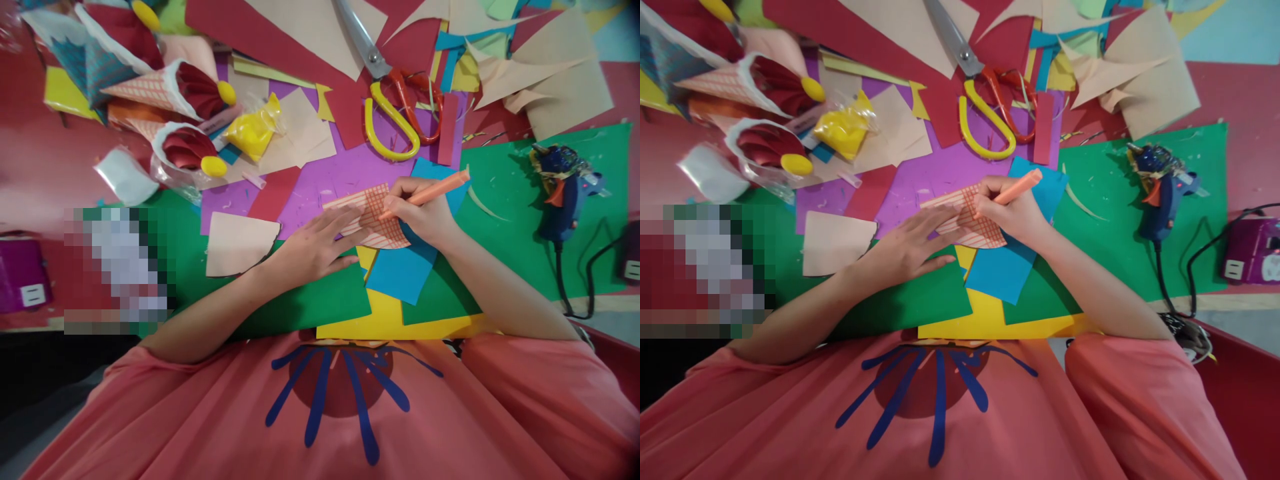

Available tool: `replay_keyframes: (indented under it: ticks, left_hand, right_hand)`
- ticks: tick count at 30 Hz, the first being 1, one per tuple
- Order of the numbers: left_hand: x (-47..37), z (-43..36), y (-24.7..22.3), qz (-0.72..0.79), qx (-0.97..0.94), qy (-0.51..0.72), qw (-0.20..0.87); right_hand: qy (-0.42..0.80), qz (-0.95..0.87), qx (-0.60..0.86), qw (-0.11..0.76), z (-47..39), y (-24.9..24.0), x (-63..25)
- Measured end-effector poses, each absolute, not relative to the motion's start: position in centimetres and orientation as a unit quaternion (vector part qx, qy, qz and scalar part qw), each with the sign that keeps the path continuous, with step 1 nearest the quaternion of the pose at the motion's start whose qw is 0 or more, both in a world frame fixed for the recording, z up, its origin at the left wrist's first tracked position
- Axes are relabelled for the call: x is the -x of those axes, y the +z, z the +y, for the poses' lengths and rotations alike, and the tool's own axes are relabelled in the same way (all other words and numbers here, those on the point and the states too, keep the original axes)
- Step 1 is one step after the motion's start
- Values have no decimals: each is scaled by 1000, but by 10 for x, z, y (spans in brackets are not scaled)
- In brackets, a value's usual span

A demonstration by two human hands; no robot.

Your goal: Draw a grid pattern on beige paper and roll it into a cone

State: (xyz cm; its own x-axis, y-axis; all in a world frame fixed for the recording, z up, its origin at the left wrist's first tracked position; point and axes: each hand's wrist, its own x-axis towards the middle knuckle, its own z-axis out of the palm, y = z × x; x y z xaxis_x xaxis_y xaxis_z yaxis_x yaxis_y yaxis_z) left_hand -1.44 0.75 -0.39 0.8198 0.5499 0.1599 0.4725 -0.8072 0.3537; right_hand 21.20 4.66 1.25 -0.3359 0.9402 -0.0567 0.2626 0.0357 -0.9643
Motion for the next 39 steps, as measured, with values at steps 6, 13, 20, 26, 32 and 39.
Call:
replay_keyframes:
  ticks: [6,13,20,26,32,39]
  left_hand:
    - [16,10,-5,307,-931,124,153]
    - [12,9,-1,294,-932,135,161]
    - [12,10,0,296,-931,130,168]
    - [13,10,-1,297,-929,133,175]
    - [13,10,-1,297,-930,128,178]
    - [13,10,-1,300,-929,120,180]
  right_hand:
    - [483,-636,478,365,45,9,-213]
    - [441,-687,481,320,44,7,-213]
    - [426,-705,473,312,44,8,-213]
    - [432,-703,482,295,44,10,-213]
    - [440,-696,481,302,45,9,-213]
    - [470,-690,472,284,45,9,-213]
